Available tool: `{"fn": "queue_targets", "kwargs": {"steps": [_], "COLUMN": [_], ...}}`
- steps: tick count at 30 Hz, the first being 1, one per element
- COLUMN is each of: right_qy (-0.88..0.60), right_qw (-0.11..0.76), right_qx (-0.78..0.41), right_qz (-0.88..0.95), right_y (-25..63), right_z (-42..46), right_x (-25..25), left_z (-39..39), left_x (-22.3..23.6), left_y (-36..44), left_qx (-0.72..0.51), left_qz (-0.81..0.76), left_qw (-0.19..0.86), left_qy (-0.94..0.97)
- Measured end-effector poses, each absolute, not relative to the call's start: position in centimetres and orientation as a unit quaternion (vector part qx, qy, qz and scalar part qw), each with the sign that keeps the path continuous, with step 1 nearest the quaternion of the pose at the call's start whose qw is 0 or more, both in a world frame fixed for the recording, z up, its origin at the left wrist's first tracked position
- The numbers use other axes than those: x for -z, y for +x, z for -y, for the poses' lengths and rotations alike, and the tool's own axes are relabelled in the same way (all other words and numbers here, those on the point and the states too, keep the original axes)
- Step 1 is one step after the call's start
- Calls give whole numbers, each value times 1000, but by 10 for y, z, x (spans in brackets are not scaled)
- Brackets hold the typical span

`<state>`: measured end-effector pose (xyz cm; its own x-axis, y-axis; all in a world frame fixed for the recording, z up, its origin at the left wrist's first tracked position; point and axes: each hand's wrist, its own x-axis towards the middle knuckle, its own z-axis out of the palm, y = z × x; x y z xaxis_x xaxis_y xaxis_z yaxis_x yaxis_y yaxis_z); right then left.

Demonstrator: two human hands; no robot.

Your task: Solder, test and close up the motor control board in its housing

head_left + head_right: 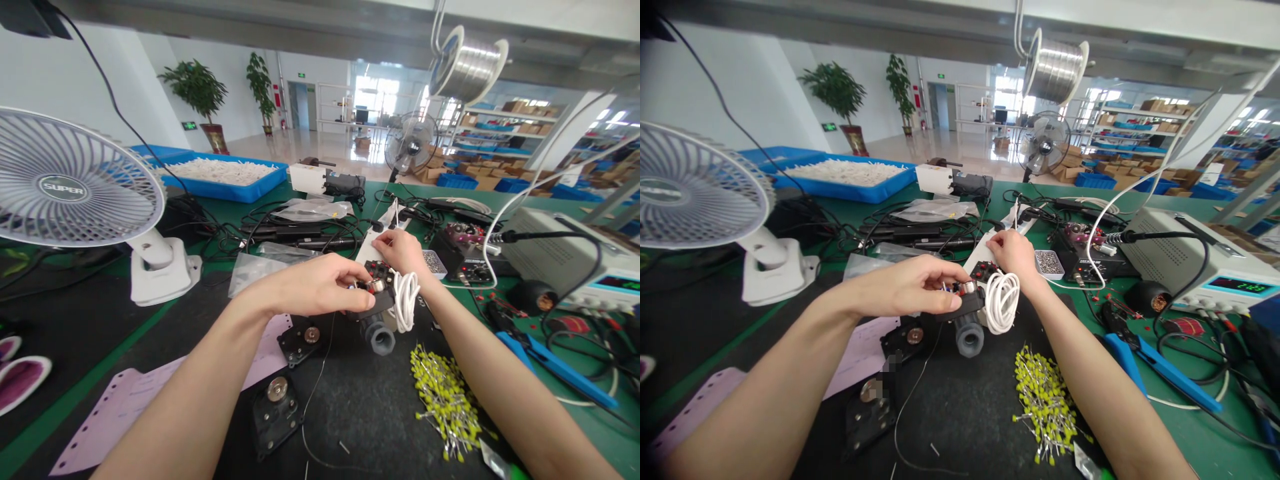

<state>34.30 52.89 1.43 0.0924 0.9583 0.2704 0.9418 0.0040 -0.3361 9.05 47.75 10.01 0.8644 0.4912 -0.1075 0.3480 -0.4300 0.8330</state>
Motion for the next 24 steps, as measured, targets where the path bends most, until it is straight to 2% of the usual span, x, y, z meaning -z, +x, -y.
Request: {"fn": "queue_targets", "kwargs": {"steps": [15, 24], "right_qy": [-714, -712], "right_qw": [209, 211], "right_qx": [-16, -13], "right_qz": [668, 670], "right_y": [342, 341], "right_z": [-529, -527], "right_x": [-16, -18], "left_z": [-471, -463], "left_x": [-107, -115], "left_y": [86, 87], "left_qx": [-70, -50], "left_qz": [-246, -233], "left_qw": [400, 406], "left_qy": [880, 882]}}
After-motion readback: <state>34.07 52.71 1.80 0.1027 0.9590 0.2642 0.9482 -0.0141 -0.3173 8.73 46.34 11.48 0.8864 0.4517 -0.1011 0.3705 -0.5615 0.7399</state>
